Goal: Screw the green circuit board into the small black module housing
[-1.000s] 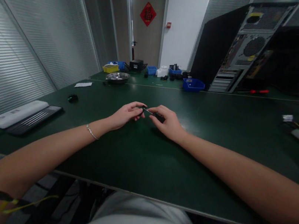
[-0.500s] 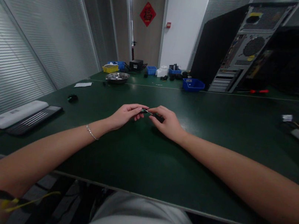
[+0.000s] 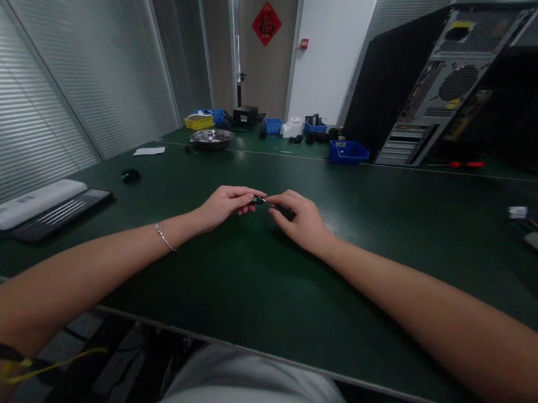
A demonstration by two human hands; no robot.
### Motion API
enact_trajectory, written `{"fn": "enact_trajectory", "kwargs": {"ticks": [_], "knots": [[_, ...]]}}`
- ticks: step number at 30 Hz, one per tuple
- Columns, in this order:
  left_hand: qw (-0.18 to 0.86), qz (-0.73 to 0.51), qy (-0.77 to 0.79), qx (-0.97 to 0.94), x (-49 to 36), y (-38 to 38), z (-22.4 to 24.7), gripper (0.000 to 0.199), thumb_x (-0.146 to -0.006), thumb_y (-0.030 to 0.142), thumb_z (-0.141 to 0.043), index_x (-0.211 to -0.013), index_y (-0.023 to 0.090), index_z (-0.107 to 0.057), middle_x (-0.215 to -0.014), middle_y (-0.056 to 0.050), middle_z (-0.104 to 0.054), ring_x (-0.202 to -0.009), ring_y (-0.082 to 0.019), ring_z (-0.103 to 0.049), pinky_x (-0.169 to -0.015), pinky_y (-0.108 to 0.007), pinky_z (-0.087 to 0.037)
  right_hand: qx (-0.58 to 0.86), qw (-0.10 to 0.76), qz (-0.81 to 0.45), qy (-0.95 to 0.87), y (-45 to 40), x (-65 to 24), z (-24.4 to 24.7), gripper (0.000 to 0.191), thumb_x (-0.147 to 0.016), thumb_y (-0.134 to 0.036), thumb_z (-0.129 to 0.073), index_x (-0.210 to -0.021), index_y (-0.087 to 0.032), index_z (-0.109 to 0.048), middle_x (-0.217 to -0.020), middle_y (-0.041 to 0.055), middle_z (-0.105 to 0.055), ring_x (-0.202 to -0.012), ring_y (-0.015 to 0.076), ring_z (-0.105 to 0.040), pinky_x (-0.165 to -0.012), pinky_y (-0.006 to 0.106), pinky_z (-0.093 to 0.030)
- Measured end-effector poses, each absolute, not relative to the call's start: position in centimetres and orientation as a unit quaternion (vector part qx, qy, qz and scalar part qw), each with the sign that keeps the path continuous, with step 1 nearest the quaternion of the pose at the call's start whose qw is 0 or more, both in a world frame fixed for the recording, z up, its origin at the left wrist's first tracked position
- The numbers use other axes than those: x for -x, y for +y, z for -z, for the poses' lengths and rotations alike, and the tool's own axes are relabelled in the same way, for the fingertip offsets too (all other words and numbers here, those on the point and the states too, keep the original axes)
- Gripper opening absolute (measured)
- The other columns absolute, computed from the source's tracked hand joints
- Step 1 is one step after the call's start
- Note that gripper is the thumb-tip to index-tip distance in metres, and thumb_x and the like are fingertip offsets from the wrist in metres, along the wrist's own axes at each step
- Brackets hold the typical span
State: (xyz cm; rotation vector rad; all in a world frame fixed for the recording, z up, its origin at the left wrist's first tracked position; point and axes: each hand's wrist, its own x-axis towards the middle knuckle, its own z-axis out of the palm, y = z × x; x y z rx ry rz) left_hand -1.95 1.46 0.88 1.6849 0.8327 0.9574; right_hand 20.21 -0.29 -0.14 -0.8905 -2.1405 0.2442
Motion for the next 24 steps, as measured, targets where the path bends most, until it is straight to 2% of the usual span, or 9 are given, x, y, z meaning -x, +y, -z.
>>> {"fn": "enact_trajectory", "kwargs": {"ticks": [7,13,24], "knots": [[0.445,-0.379,0.353,-0.73,1.68,0.72,-1.61,0.033,-0.088,0.035,-0.056,-0.113,0.017,-0.066,-0.081,-0.004,-0.062,-0.073,-0.014,-0.054,-0.062,-0.023,-0.042,0.359,0.392,-0.095,-0.841,-0.38,-20.21,0.09,0.027,-0.086,-0.022,-0.057,-0.111,-0.025,-0.066,-0.098,0.0053,-0.065,-0.085,0.0194,-0.061,-0.071,0.031,-0.047],[0.415,-0.383,0.357,-0.744,1.66,0.51,-1.89,0.03,-0.087,0.036,-0.057,-0.107,0.017,-0.069,-0.084,-0.006,-0.064,-0.077,-0.015,-0.056,-0.065,-0.024,-0.043,0.359,0.394,-0.097,-0.841,-0.4,-20.19,0.12,0.024,-0.086,-0.021,-0.057,-0.108,-0.024,-0.067,-0.096,0.0052,-0.065,-0.085,0.019,-0.06,-0.07,0.03,-0.046],[0.563,-0.392,0.333,-0.646,1.8,1.03,-1.36,0.029,-0.084,0.03,-0.063,-0.105,0.012,-0.07,-0.081,-0.008,-0.067,-0.071,-0.013,-0.056,-0.066,-0.025,-0.042,0.316,0.409,-0.121,-0.848,-0.5,-20.25,-0.14,0.02,-0.085,-0.018,-0.057,-0.102,-0.02,-0.067,-0.09,0.0044,-0.064,-0.079,0.0165,-0.058,-0.069,0.029,-0.044]]}}
